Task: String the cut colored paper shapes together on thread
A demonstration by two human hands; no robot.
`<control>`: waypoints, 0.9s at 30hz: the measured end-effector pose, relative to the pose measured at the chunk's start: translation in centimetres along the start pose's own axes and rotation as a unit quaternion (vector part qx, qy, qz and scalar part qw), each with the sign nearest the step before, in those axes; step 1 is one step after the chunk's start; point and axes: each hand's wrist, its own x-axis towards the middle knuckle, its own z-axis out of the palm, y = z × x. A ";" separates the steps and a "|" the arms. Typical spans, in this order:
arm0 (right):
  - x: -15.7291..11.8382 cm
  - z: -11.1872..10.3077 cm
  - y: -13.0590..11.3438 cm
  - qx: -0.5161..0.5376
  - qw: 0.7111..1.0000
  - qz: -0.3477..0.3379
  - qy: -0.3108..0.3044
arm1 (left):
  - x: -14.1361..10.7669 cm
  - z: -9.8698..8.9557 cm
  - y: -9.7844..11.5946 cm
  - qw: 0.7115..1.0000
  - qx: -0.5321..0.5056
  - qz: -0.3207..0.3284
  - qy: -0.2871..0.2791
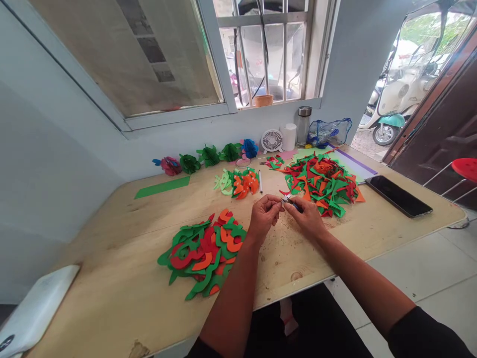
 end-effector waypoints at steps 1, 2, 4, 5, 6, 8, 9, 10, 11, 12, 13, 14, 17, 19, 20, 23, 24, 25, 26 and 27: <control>0.0 0.0 0.0 -0.001 1.000 -0.002 -0.001 | 0.0 0.0 0.0 1.000 0.000 -0.001 0.000; 0.0 0.0 0.0 -0.002 1.000 -0.005 -0.001 | 0.0 0.0 0.0 1.000 -0.001 -0.002 0.000; 0.0 0.0 0.0 -0.001 1.000 -0.009 -0.001 | 0.0 0.0 0.0 1.000 -0.002 -0.004 -0.001; 0.0 0.0 0.0 0.001 1.000 -0.010 0.000 | 0.0 0.0 0.0 1.000 -0.002 -0.004 -0.002; 0.0 0.0 -0.1 0.003 1.000 -0.011 0.000 | -0.1 0.0 0.0 1.000 -0.002 -0.004 -0.002; -0.1 -0.1 -0.1 0.008 1.000 -0.011 0.002 | -0.1 0.0 0.0 1.000 -0.001 -0.007 0.001; -0.1 -0.1 -0.2 0.010 1.000 -0.011 0.002 | -0.1 0.0 0.0 1.000 0.000 -0.010 0.003; -0.1 -0.1 -0.2 0.010 1.000 -0.011 0.002 | -0.1 0.0 0.0 1.000 0.001 -0.012 0.005; -0.1 -0.1 -0.2 0.009 1.000 -0.011 0.002 | -0.1 0.0 0.0 1.000 0.001 -0.013 0.006; 0.0 -0.1 -0.1 0.007 1.000 -0.011 0.002 | -0.1 0.0 0.0 1.000 0.001 -0.013 0.006; 0.0 -0.1 -0.1 0.005 1.000 -0.011 0.002 | -0.1 0.0 0.0 1.000 0.000 -0.013 0.005; 0.0 -0.1 -0.1 0.003 1.000 -0.011 0.002 | 0.0 0.0 0.0 1.000 -0.001 -0.013 0.004; 0.0 -0.1 0.0 -0.003 1.000 -0.011 0.003 | 0.0 0.0 -0.1 1.000 -0.001 -0.016 0.004; 0.0 -0.1 0.0 -0.008 1.000 -0.013 0.004 | 0.0 0.0 -0.1 1.000 -0.001 -0.014 0.003; 0.0 -0.1 0.0 -0.010 1.000 -0.015 0.005 | 0.0 0.0 -0.1 1.000 -0.001 -0.012 0.002; 0.0 -0.1 0.0 -0.018 1.000 -0.013 0.011 | 0.0 0.0 -0.2 1.000 -0.004 -0.006 -0.002; 0.0 -0.1 0.0 -0.020 1.000 -0.011 0.013 | 0.0 0.0 -0.2 1.000 -0.005 -0.008 -0.004; 0.0 -0.1 0.0 -0.020 1.000 -0.008 0.015 | 0.0 0.0 -0.2 1.000 -0.006 -0.010 -0.005; 0.0 -0.1 0.0 -0.021 1.000 -0.007 0.017 | 0.0 0.0 -0.2 1.000 -0.006 -0.011 -0.005; 0.0 -0.1 0.0 -0.021 1.000 -0.006 0.018 | 0.0 0.0 -0.2 1.000 -0.006 -0.012 -0.005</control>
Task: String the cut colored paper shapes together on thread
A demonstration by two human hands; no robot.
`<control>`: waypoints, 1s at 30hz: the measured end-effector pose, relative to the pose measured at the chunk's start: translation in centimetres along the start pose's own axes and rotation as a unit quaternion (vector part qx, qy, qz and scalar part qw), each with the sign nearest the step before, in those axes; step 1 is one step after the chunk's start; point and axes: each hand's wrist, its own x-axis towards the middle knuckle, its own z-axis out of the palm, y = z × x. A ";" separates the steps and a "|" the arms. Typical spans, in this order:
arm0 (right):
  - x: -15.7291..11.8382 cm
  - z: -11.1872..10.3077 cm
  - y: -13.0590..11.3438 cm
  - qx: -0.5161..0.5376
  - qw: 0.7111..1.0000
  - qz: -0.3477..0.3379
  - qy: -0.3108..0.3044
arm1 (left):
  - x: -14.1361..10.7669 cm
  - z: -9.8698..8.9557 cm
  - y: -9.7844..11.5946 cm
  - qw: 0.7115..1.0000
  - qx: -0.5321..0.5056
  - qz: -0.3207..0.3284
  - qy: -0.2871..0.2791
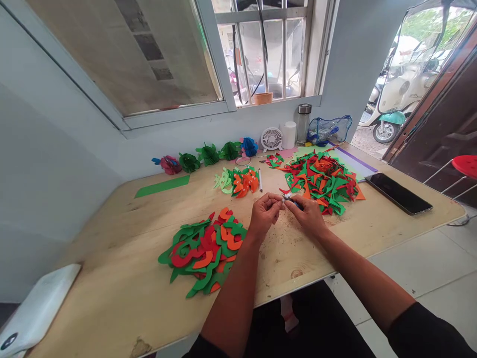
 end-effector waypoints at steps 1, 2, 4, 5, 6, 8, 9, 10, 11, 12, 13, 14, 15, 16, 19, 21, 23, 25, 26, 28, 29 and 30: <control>0.0 0.0 0.0 -0.001 1.000 0.001 0.001 | 0.0 0.0 0.0 1.000 0.001 0.000 0.001; 0.0 0.0 0.0 -0.001 1.000 0.002 0.002 | 0.0 0.0 0.0 1.000 0.002 0.001 0.002; 0.0 0.1 0.1 -0.003 1.000 0.003 0.004 | 0.0 0.0 0.0 1.000 0.004 0.004 0.004; 0.0 0.1 0.1 -0.003 1.000 0.004 0.006 | 0.0 0.1 0.0 1.000 0.005 0.004 0.004; 0.0 0.1 0.1 -0.004 1.000 0.005 0.008 | 0.0 0.1 0.1 1.000 0.006 0.004 0.005; 0.0 0.1 0.1 -0.006 1.000 0.008 0.011 | 0.0 0.1 0.1 1.000 0.008 0.003 0.006; -0.1 0.2 0.1 -0.008 1.000 0.010 0.013 | -0.1 0.1 0.1 1.000 0.010 0.003 0.006; -0.1 0.2 0.1 -0.009 1.000 0.011 0.015 | -0.1 0.1 0.2 1.000 0.011 0.003 0.006; -0.1 0.2 0.1 -0.010 1.000 0.012 0.016 | -0.1 0.1 0.2 1.000 0.012 0.003 0.006; -0.1 0.2 0.1 -0.012 1.000 0.012 0.018 | -0.1 0.1 0.2 1.000 0.012 0.003 0.004; -0.1 0.2 0.1 -0.014 1.000 0.012 0.019 | 0.0 0.1 0.2 1.000 0.012 0.003 0.003; -0.1 0.3 0.1 -0.016 1.000 0.012 0.022 | 0.0 0.1 0.2 1.000 0.013 0.002 0.001; -0.1 0.3 0.1 -0.018 0.999 0.012 0.024 | 0.0 0.1 0.2 1.000 0.014 0.002 0.001; -0.1 0.3 0.1 -0.021 0.999 0.012 0.028 | 0.0 0.1 0.3 1.000 0.016 0.001 0.001; -0.1 0.4 0.2 -0.029 0.999 0.012 0.038 | 0.0 0.2 0.3 1.000 0.019 -0.001 0.002; -0.1 0.4 0.2 -0.036 0.998 0.012 0.041 | 0.0 0.2 0.3 1.000 0.019 -0.004 0.002; -0.1 0.4 0.1 -0.042 0.998 0.014 0.043 | 0.0 0.2 0.4 1.000 0.019 -0.007 0.001; -0.2 0.5 0.0 -0.043 0.998 0.016 0.044 | 0.0 0.2 0.4 1.000 0.019 -0.011 -0.001; -0.2 0.5 0.0 -0.041 0.998 0.017 0.044 | 0.0 0.1 0.4 1.000 0.019 -0.012 -0.002; -0.2 0.5 0.0 -0.038 0.998 0.018 0.043 | -0.1 0.1 0.5 1.000 0.019 -0.012 -0.002; -0.2 0.4 0.0 -0.036 0.998 0.019 0.044 | -0.1 0.1 0.5 1.000 0.020 -0.011 -0.002; -0.1 0.3 0.1 -0.032 0.998 0.023 0.046 | -0.1 0.1 0.5 1.000 0.022 -0.011 -0.003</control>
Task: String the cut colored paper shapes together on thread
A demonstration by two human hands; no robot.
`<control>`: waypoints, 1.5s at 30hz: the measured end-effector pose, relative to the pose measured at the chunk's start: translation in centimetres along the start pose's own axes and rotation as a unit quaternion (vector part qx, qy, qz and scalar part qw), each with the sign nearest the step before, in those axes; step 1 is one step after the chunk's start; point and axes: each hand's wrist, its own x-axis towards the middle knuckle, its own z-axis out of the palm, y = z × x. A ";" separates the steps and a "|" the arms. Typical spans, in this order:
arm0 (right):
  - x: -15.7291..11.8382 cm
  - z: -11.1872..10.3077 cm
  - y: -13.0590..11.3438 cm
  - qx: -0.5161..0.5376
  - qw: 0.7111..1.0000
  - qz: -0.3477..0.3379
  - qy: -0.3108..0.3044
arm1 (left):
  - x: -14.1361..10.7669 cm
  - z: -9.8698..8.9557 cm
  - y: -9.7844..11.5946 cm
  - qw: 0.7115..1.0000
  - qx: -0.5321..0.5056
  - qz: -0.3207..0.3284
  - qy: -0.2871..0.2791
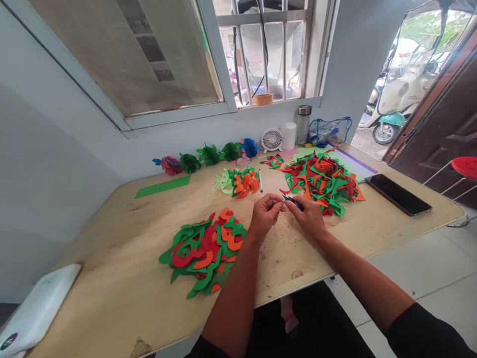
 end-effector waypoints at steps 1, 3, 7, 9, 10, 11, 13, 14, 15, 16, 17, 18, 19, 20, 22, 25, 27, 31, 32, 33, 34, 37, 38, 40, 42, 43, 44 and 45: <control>0.1 -0.1 0.0 0.006 1.000 0.007 0.006 | 0.0 0.0 0.0 1.000 0.005 0.000 -0.002; 0.2 -0.3 0.1 0.016 0.999 0.026 0.030 | 0.1 -0.1 0.0 1.000 0.015 0.000 -0.002; 0.3 -0.6 -0.2 0.016 0.999 0.033 0.027 | 0.3 -0.2 -0.2 1.000 0.003 0.001 0.027; 0.2 -0.5 -0.4 0.021 1.000 0.017 0.000 | 0.3 -0.1 -0.3 0.999 -0.007 0.001 0.035; 0.2 -0.4 -0.5 0.024 1.000 0.011 -0.007 | 0.3 -0.1 -0.3 0.999 -0.010 0.002 0.035; 0.1 -0.3 -0.5 0.027 1.000 0.007 -0.011 | 0.3 -0.1 -0.3 0.999 -0.013 0.003 0.033; 0.1 -0.2 -0.5 0.028 0.999 0.003 -0.016 | 0.2 0.0 -0.3 0.999 -0.017 0.006 0.031; 0.1 -0.2 -0.4 0.029 0.999 0.002 -0.021 | 0.2 0.1 -0.3 0.999 -0.018 0.007 0.032; 0.1 -0.2 -0.3 0.030 0.999 0.001 -0.028 | 0.1 0.1 -0.3 0.999 -0.020 0.009 0.033; 0.1 -0.2 -0.3 0.033 0.999 0.000 -0.035 | 0.0 0.2 -0.2 0.999 -0.021 0.011 0.034; 0.1 -0.2 -0.3 0.034 0.999 0.001 -0.041 | 0.0 0.3 -0.2 0.999 -0.023 0.013 0.035; 0.1 -0.2 -0.3 0.035 0.998 0.001 -0.047 | -0.1 0.3 -0.1 0.999 -0.025 0.016 0.035; 0.1 -0.2 -0.4 0.035 0.998 0.001 -0.051 | -0.1 0.4 0.0 0.999 -0.027 0.018 0.035; 0.1 -0.2 -0.4 0.033 0.998 0.000 -0.053 | -0.2 0.5 0.0 0.999 -0.030 0.019 0.034; 0.1 -0.2 -0.5 0.028 0.998 -0.007 -0.054 | -0.3 0.6 0.2 0.999 -0.034 0.019 0.029; 0.0 -0.1 -0.6 0.023 0.998 -0.019 -0.053 | -0.5 0.7 0.3 0.999 -0.027 0.014 0.020; 0.0 -0.1 -0.6 0.018 0.998 -0.023 -0.051 | -0.6 0.7 0.3 1.000 -0.016 0.011 0.015; 0.0 -0.1 -0.6 0.010 0.999 -0.026 -0.047 | -0.6 0.7 0.4 1.000 -0.005 0.010 0.015; 0.0 0.0 -0.6 0.008 0.999 -0.027 -0.047 | -0.6 0.7 0.4 1.000 -0.004 0.010 0.016; 0.0 0.0 -0.6 0.008 0.998 -0.028 -0.047 | -0.6 0.7 0.4 1.000 -0.004 0.011 0.016; 0.0 0.0 -0.5 0.008 0.999 -0.028 -0.046 | -0.6 0.7 0.4 1.000 -0.005 0.012 0.016; 0.0 0.0 -0.4 0.010 0.999 -0.026 -0.044 | -0.5 0.7 0.4 1.000 -0.008 0.015 0.012; 0.0 0.0 -0.4 0.011 0.999 -0.024 -0.043 | -0.5 0.8 0.4 1.000 -0.010 0.014 0.009; -0.1 0.0 -0.3 0.012 0.999 -0.018 -0.039 | -0.5 0.8 0.3 1.000 -0.012 0.011 0.005; -0.1 0.0 -0.4 0.008 0.999 -0.009 -0.030 | -0.4 0.7 0.1 1.000 -0.012 0.010 0.009; -0.1 0.0 -0.4 0.007 1.000 -0.003 -0.025 | -0.4 0.7 0.1 1.000 -0.012 0.012 0.014; -0.1 0.0 -0.4 0.007 1.000 0.002 -0.023 | -0.3 0.6 0.0 1.000 -0.013 0.016 0.021; -0.1 -0.1 -0.5 0.009 1.000 0.006 -0.023 | -0.3 0.6 -0.1 0.999 -0.016 0.021 0.030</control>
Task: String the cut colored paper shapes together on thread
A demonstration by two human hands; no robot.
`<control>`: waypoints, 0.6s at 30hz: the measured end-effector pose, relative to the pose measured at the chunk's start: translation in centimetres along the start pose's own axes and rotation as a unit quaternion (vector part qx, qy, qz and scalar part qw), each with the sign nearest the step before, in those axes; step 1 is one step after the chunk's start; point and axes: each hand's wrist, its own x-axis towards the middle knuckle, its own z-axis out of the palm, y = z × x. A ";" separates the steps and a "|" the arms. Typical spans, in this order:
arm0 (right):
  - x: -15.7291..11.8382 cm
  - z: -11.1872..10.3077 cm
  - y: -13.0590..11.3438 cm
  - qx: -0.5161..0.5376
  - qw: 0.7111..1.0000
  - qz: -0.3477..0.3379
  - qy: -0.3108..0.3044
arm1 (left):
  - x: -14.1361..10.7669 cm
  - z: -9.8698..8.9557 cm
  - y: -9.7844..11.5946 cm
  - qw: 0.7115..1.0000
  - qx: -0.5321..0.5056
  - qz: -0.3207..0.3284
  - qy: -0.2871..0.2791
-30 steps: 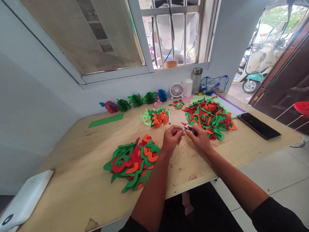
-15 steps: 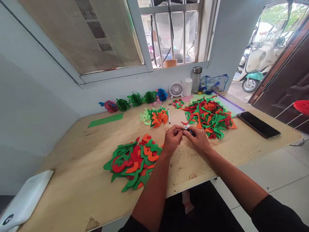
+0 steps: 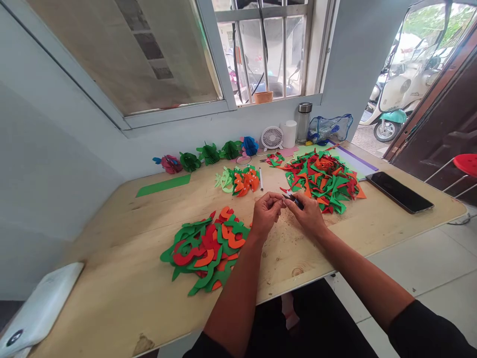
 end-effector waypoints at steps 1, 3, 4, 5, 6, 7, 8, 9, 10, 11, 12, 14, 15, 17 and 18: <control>0.0 0.0 0.0 0.003 1.000 0.001 -0.001 | 0.1 0.0 -0.1 1.000 -0.004 0.006 0.010; 0.0 0.0 -0.1 0.003 1.000 -0.002 -0.004 | 0.3 -0.1 -0.2 0.999 -0.016 0.017 0.029; 0.0 0.0 -0.1 -0.001 1.000 -0.006 -0.005 | 0.4 -0.2 -0.2 0.999 -0.022 0.023 0.039; 0.0 0.0 -0.1 -0.008 1.000 -0.010 -0.008 | 0.4 -0.2 -0.3 0.998 -0.027 0.028 0.046; 0.0 0.1 -0.1 -0.014 1.000 -0.014 -0.012 | 0.5 -0.3 -0.4 0.998 -0.031 0.031 0.051; 0.0 0.1 -0.1 -0.019 1.000 -0.017 -0.016 | 0.6 -0.3 -0.4 0.997 -0.033 0.034 0.054; 0.0 0.1 -0.1 -0.022 0.999 -0.020 -0.019 | 0.6 -0.3 -0.4 0.997 -0.035 0.036 0.055; 0.0 0.1 -0.1 -0.025 0.999 -0.023 -0.021 | 0.6 -0.3 -0.4 0.997 -0.037 0.037 0.054; 0.0 0.1 -0.1 -0.028 0.999 -0.026 -0.022 | 0.6 -0.3 -0.4 0.997 -0.038 0.038 0.051; 0.0 0.2 -0.1 -0.030 0.999 -0.028 -0.021 | 0.5 -0.2 -0.4 0.997 -0.038 0.038 0.048; 0.0 0.2 -0.1 -0.033 0.999 -0.030 -0.019 | 0.5 -0.2 -0.3 0.998 -0.037 0.038 0.044; 0.0 0.2 0.0 -0.035 0.999 -0.035 -0.017 | 0.3 -0.1 0.0 0.998 -0.032 0.036 0.037; -0.1 0.3 0.0 -0.033 0.999 -0.036 -0.017 | 0.2 0.0 0.1 0.998 -0.029 0.034 0.034; -0.1 0.2 0.0 -0.030 0.999 -0.037 -0.018 | 0.0 0.0 0.3 0.999 -0.025 0.031 0.027; -0.1 0.2 0.0 -0.030 0.999 -0.036 -0.019 | 0.0 0.0 0.4 0.999 -0.023 0.030 0.025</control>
